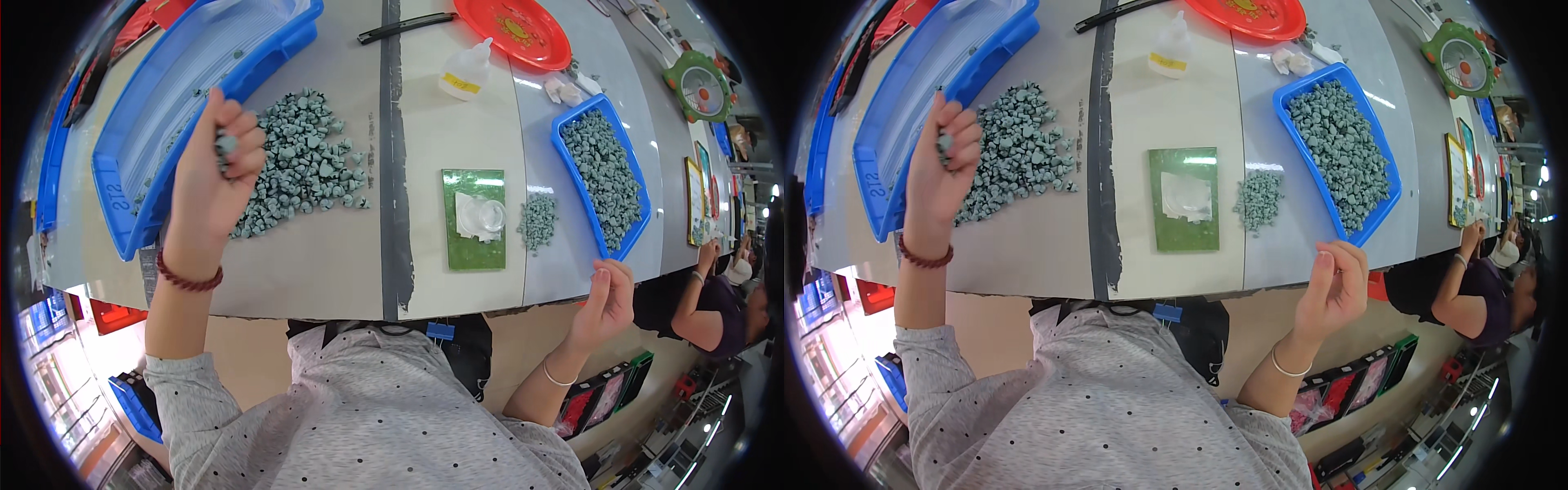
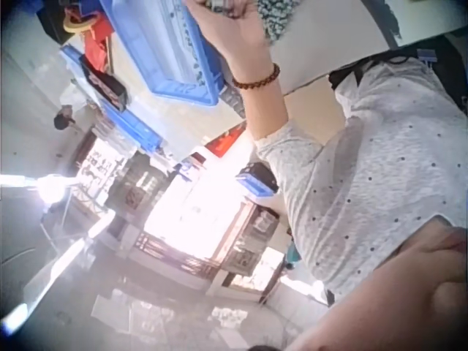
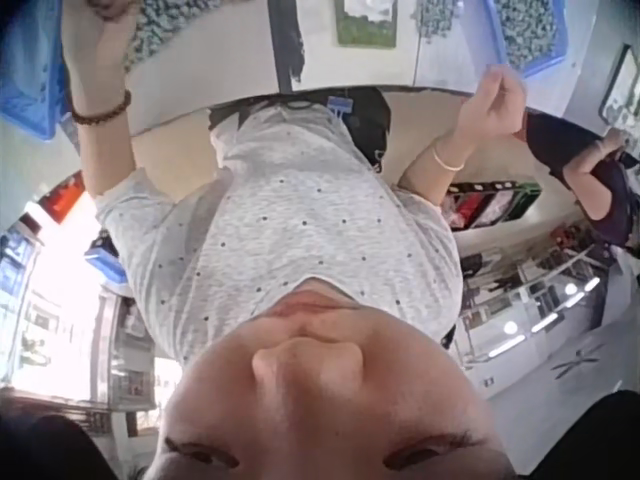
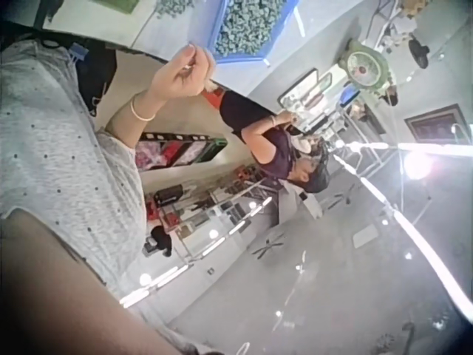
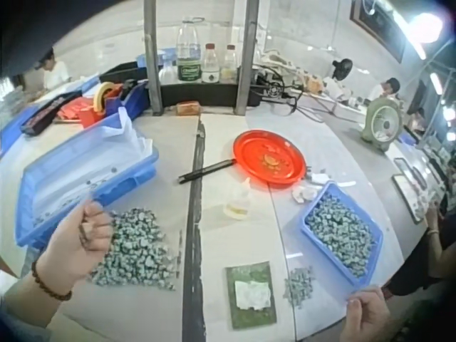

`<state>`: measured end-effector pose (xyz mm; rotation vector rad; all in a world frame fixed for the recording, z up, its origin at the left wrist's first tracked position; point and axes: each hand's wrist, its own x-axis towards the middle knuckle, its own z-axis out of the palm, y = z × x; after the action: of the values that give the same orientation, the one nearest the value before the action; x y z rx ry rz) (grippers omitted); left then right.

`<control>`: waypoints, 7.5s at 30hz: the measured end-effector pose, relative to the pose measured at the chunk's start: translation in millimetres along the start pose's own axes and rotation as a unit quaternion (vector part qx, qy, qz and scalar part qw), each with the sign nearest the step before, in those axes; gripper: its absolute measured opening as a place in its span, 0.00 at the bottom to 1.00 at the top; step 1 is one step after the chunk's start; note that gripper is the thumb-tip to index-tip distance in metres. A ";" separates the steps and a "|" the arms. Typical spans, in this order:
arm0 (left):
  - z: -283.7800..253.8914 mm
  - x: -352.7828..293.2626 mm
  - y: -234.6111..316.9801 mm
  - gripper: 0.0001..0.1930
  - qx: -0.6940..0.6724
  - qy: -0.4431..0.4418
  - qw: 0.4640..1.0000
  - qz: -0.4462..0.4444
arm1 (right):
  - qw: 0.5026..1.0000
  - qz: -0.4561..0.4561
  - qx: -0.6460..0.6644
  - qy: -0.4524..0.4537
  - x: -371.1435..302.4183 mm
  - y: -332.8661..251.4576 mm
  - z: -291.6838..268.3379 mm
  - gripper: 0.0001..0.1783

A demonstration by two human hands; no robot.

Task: The person squirts liquid from a bottle onto a plate, then repeatedly picks up small components and attaches them to figurine pieces by hand.

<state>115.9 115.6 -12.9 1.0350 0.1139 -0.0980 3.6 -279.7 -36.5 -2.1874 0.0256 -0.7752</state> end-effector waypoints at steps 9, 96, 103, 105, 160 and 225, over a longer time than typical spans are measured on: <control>16.0 -59.9 -7.0 0.09 -0.545 -0.023 0.822 -0.162 | 0.983 0.029 -0.072 -0.169 3.2 -7.2 15.3 0.05; 86.2 -109.5 -70.7 0.10 -0.163 -0.161 0.951 -0.209 | 0.914 0.100 0.355 -0.170 -9.1 -91.7 56.2 0.09; 76.1 -109.7 -83.1 0.08 -0.121 -0.239 0.957 -0.110 | 0.886 0.121 0.415 -0.166 -19.5 -100.6 57.3 0.06; 77.8 -110.9 -78.0 0.07 -0.106 -0.233 0.960 -0.113 | 0.902 0.107 0.381 -0.170 -19.7 -100.3 56.4 0.09; 84.0 -116.3 -73.8 0.07 0.167 -0.173 0.948 0.208 | 0.945 -0.189 0.173 -0.201 -7.8 -119.9 56.8 0.07; 82.5 -109.4 -73.6 0.13 -0.176 -0.183 0.937 -0.241 | 0.973 0.042 -0.166 -0.157 11.6 -12.6 36.5 0.04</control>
<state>1.7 10.2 -18.5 0.5977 0.0416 -0.6900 29.9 -249.3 -39.7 -2.5860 0.0933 -0.3888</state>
